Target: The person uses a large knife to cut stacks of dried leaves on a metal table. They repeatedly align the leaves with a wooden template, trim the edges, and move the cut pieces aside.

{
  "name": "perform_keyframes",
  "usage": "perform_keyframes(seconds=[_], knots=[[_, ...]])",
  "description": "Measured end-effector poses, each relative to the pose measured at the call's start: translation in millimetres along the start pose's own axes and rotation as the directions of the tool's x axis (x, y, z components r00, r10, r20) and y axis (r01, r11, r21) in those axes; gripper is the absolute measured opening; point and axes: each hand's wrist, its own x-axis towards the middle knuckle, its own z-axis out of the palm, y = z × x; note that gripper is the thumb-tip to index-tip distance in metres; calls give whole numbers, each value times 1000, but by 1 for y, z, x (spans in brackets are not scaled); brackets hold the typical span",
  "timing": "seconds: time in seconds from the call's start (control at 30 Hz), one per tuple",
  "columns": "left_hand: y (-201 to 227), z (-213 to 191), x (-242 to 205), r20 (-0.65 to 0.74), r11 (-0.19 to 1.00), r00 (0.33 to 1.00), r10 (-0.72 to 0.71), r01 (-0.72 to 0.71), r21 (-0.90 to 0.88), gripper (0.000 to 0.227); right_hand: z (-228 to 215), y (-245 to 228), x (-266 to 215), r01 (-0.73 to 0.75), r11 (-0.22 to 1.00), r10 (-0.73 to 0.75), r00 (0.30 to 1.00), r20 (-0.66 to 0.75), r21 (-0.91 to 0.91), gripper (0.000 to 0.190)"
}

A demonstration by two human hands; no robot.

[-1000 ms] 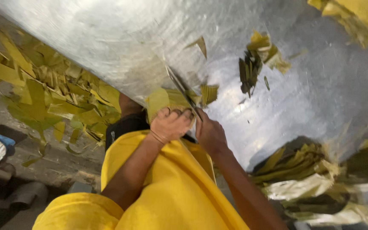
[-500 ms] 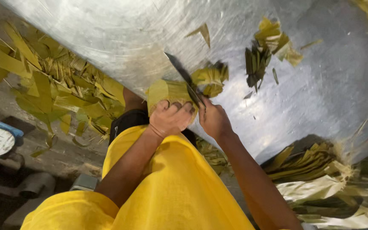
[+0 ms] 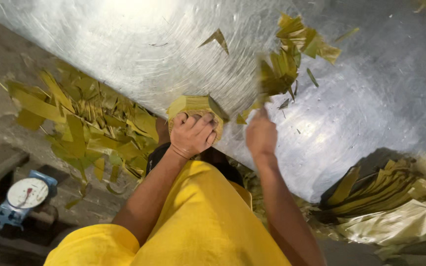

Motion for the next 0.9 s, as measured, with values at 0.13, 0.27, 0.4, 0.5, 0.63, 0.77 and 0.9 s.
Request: perform_keyframes(seconds=[0.13, 0.27, 0.4, 0.5, 0.63, 0.77, 0.9], knots=[[3, 4, -1, -14, 998, 1000, 25, -25, 50, 15, -35, 38, -37, -66, 916, 146, 974, -175, 396, 33], [4, -1, 1, -7, 999, 1000, 25, -25, 19, 14, -34, 74, -89, -158, 867, 181, 983, -4, 472, 40], [10, -28, 13, 261, 999, 965, 34, -31, -14, 27, 0, 104, -144, -222, 870, 209, 975, 79, 440, 48], [12, -58, 26, 470, 997, 879, 82, -73, -38, 47, 28, 112, -169, -106, 901, 120, 993, -7, 421, 50], [22, -75, 50, 653, 967, 750, 103, -229, 110, 54, 54, 103, -183, -335, 827, 238, 936, 260, 451, 49], [37, -59, 83, 873, 852, 488, 20, -465, 240, 72, 71, 90, -168, -90, 877, 95, 995, 12, 472, 48], [42, -32, 96, 939, 796, 323, 116, -596, 106, 86, 94, 82, -159, -171, 791, 77, 980, 182, 587, 44]])
